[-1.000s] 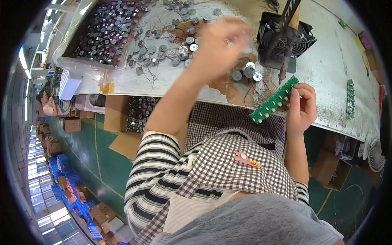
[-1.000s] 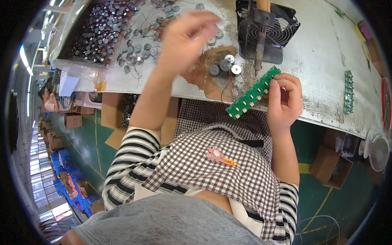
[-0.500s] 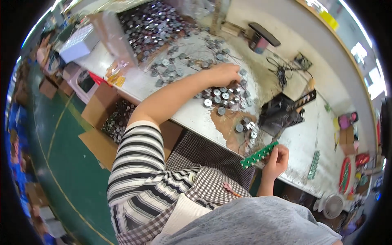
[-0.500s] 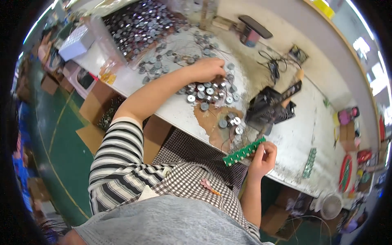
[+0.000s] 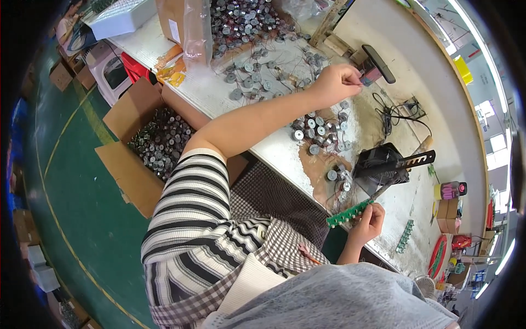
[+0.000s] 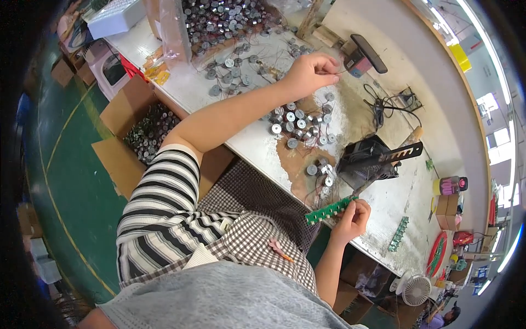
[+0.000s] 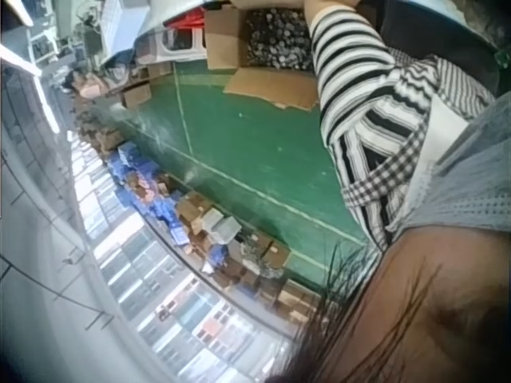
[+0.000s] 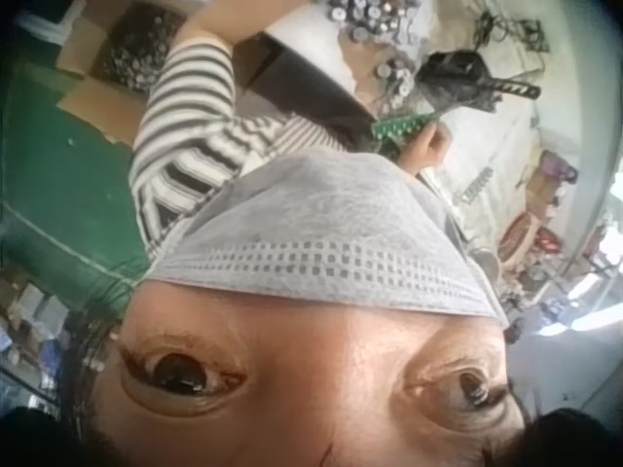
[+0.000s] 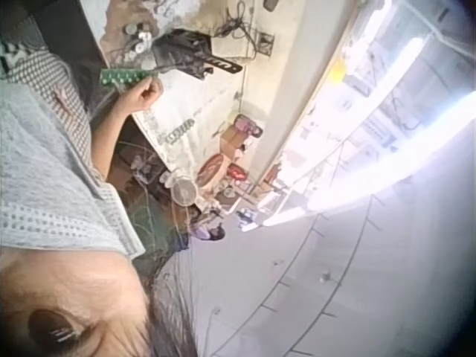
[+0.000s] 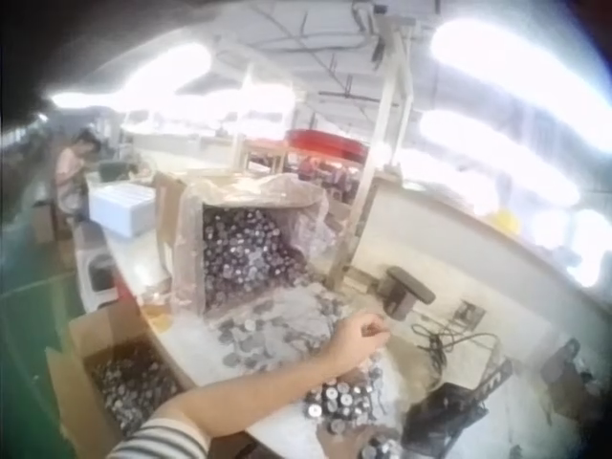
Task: The person solders small motors and wires onto a PCB strip with a soldering iron.
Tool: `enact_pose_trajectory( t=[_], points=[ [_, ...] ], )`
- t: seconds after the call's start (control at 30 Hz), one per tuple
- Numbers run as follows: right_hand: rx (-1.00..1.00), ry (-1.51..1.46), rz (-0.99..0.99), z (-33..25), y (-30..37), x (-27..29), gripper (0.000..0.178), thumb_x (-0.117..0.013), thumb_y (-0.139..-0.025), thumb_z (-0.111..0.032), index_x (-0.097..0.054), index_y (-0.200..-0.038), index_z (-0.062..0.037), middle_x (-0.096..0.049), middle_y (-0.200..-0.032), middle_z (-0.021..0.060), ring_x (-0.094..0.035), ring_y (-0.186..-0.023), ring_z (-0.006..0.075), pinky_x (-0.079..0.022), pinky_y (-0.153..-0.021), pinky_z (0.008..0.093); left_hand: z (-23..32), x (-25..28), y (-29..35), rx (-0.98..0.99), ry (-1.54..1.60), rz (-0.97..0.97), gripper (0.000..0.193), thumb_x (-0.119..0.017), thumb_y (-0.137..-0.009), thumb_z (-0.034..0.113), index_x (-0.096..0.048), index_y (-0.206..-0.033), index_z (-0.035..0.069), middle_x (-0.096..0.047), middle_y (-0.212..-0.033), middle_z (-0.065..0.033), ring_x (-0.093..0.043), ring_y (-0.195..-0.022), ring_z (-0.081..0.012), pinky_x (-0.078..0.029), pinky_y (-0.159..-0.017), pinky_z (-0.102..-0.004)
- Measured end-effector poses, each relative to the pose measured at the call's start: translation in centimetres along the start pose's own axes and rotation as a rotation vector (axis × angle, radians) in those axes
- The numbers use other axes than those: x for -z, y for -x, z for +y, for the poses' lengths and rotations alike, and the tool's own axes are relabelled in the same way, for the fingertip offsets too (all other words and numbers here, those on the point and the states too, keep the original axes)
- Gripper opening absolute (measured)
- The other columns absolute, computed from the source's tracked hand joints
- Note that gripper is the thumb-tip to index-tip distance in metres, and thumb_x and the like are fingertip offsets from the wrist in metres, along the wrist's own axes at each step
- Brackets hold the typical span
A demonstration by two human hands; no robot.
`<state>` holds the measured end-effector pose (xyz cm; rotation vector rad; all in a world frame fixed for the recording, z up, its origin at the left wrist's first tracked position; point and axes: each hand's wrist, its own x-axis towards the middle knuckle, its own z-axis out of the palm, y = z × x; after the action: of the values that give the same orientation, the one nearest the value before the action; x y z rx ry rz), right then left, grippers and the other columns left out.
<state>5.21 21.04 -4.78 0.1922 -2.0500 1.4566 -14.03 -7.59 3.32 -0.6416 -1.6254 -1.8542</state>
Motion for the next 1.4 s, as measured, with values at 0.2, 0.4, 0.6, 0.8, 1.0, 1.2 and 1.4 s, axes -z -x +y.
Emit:
enact_pose_trajectory(
  t=[0.2, 0.4, 0.6, 0.8, 1.0, 1.2, 1.4],
  points=[
    [-0.128, -0.135, 0.058, 0.2, 0.6, 0.6, 0.005, -0.052, -0.092, -0.002, -0.051, -0.087, 0.0002, -0.056, -0.103, 0.0103, -0.049, -0.060, 0.0063, -0.044, -0.049, 0.0173, 8.0, -2.9, 5.5, 0.709, 0.122, -0.393, 0.014, -0.067, -0.085, 0.016, -0.064, -0.081, 0.003, -0.060, -0.062, -0.0007, -0.051, -0.049, -0.0048, -0.034, -0.042, -0.0195],
    [-0.103, -0.117, -0.044, 0.0, -0.7, 0.0, 0.005, -0.057, -0.087, 0.004, -0.054, -0.087, 0.0010, -0.053, -0.101, 0.0097, -0.052, -0.063, 0.0073, -0.044, -0.049, 0.0187, 7.1, -6.4, 13.4, 0.987, 0.211, -0.540, 0.014, -0.066, -0.086, 0.016, -0.063, -0.090, 0.002, -0.062, -0.075, -0.0005, -0.056, -0.058, -0.0044, -0.040, -0.045, -0.0193],
    [-0.041, -0.361, -0.105, 0.4, -0.4, -0.1, 0.008, -0.056, -0.086, 0.005, -0.050, -0.090, 0.0031, -0.053, -0.109, 0.0138, -0.056, -0.072, 0.0075, -0.050, -0.058, 0.0191, 5.7, -9.0, 14.8, 0.882, 0.058, -0.504, 0.017, -0.063, -0.089, 0.014, -0.063, -0.095, -0.002, -0.062, -0.075, 0.0014, -0.054, -0.062, -0.0028, -0.042, -0.053, -0.0171],
    [0.028, -0.203, -0.128, -0.1, 0.3, -0.1, 0.006, -0.061, -0.082, 0.006, -0.056, -0.086, 0.0050, -0.057, -0.105, 0.0146, -0.059, -0.071, 0.0095, -0.051, -0.058, 0.0200, 6.4, -9.4, 15.6, 0.744, -0.240, -0.588, 0.018, -0.063, -0.089, 0.015, -0.065, -0.091, -0.002, -0.061, -0.069, 0.0004, -0.055, -0.059, -0.0038, -0.044, -0.050, -0.0193],
    [0.041, -0.209, -0.078, 0.2, 0.3, -0.1, 0.008, -0.063, -0.080, 0.006, -0.058, -0.085, 0.0044, -0.058, -0.102, 0.0144, -0.060, -0.069, 0.0107, -0.052, -0.055, 0.0198, 6.3, -9.7, 15.9, 0.251, -0.445, -0.650, 0.011, -0.067, -0.081, 0.010, -0.064, -0.082, -0.001, -0.063, -0.069, -0.0105, -0.061, -0.059, -0.0210, -0.045, -0.052, -0.0298],
    [0.081, -0.181, -0.070, 0.6, 0.2, -0.1, 0.008, -0.064, -0.079, 0.007, -0.058, -0.085, 0.0041, -0.059, -0.101, 0.0145, -0.060, -0.070, 0.0108, -0.052, -0.055, 0.0197, 6.5, -9.6, 15.4, -0.155, -0.758, -0.811, 0.008, -0.069, -0.075, 0.007, -0.066, -0.081, 0.003, -0.063, -0.072, -0.0105, -0.062, -0.063, -0.0267, -0.048, -0.055, -0.0327],
    [0.027, -0.303, -0.073, 0.9, 0.5, -0.1, 0.008, -0.063, -0.080, 0.006, -0.057, -0.085, 0.0047, -0.057, -0.104, 0.0147, -0.059, -0.070, 0.0087, -0.050, -0.057, 0.0185, 5.5, -9.7, 15.3, 0.538, -0.332, -0.583, 0.010, -0.070, -0.079, 0.009, -0.066, -0.080, 0.000, -0.063, -0.068, -0.0067, -0.059, -0.058, -0.0139, -0.045, -0.052, -0.0256]
  ],
)
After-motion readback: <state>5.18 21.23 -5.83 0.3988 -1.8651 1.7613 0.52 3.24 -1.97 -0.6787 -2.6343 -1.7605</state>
